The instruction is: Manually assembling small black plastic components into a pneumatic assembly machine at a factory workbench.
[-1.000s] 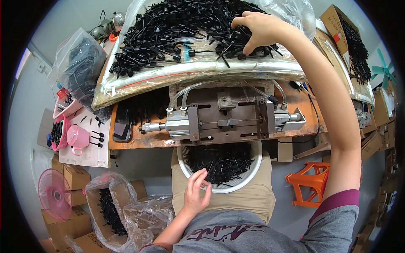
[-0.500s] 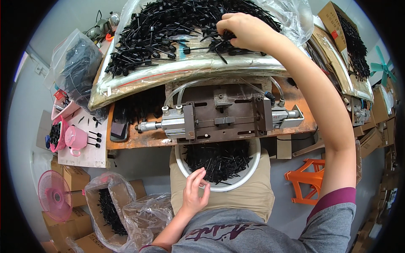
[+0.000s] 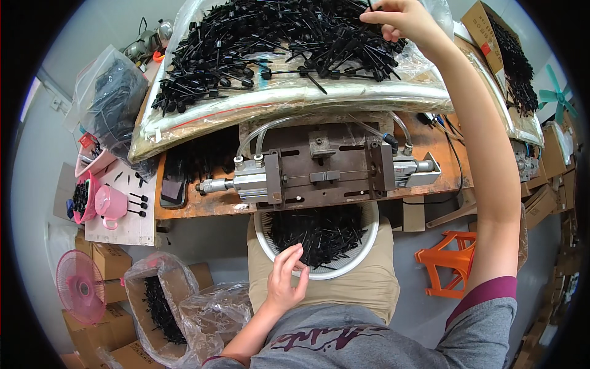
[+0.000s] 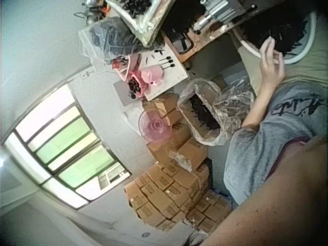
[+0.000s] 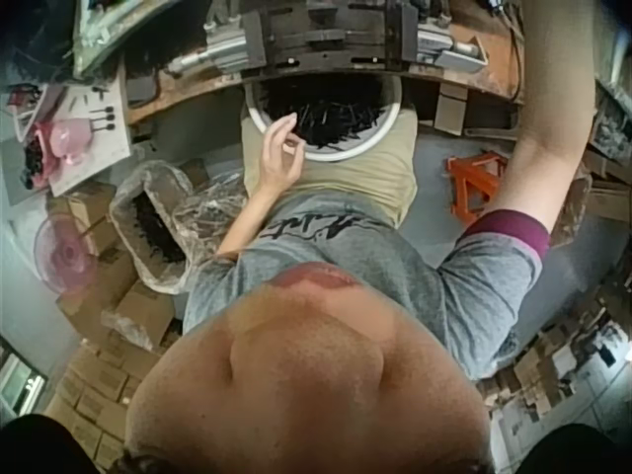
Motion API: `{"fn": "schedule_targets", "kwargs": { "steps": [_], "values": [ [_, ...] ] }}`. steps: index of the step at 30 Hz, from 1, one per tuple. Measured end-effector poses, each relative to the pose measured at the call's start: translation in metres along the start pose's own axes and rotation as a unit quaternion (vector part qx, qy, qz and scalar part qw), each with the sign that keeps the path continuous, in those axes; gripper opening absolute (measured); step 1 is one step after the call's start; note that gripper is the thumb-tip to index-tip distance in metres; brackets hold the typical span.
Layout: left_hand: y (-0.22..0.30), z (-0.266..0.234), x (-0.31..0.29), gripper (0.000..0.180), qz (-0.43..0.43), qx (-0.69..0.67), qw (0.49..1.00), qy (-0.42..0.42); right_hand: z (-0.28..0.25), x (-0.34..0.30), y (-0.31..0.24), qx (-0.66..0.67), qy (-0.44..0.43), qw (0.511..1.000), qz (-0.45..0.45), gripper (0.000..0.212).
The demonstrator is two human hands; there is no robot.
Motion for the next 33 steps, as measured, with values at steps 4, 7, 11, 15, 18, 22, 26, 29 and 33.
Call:
{"fn": "schedule_targets", "kwargs": {
  "steps": [4,7,11,15,18,22,26,29,33],
  "values": [
    [0.001,-0.002,0.001,0.060,0.005,0.007,1.000,0.002,-0.011,-0.002,0.010,0.016,0.023,0.999,0.022,0.025],
    [0.003,-0.002,0.003,0.060,0.009,0.004,1.000,0.006,-0.025,-0.003,0.013,0.058,0.064,0.996,0.021,0.025],
    [0.010,-0.002,0.012,0.055,0.018,-0.012,0.999,0.034,-0.045,-0.004,0.017,0.135,0.116,0.983,0.042,0.025],
    [0.025,0.000,0.026,0.058,0.064,-0.025,0.997,0.028,-0.046,-0.023,0.018,0.232,0.114,0.962,0.084,0.020],
    [0.045,-0.005,0.057,0.054,0.104,-0.033,0.992,0.057,-0.036,-0.047,0.019,0.283,0.051,0.957,0.020,0.031],
    [0.072,-0.028,0.108,0.052,0.103,-0.014,0.988,0.118,0.018,-0.140,0.001,0.387,-0.057,0.916,0.083,0.026],
    [0.095,-0.027,0.140,0.054,0.122,-0.019,0.987,0.106,0.051,-0.217,0.013,0.444,-0.114,0.862,0.218,0.022],
    [0.108,-0.012,0.147,0.044,0.192,0.033,0.980,0.028,0.065,-0.247,0.025,0.489,-0.134,0.822,0.261,0.020],
    [0.108,-0.002,0.140,0.035,0.194,-0.001,0.981,0.011,0.069,-0.269,0.045,0.527,-0.121,0.784,0.305,0.021]
  ]
}}
Point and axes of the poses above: each hand's wrist, its own x-axis towards the middle knuckle, its own z-axis out of the palm, y = z × x, the point moved 9 cm from there along x, towards the middle knuckle, and after that the axes turned 15 degrees about y, right-handed, at the moved point
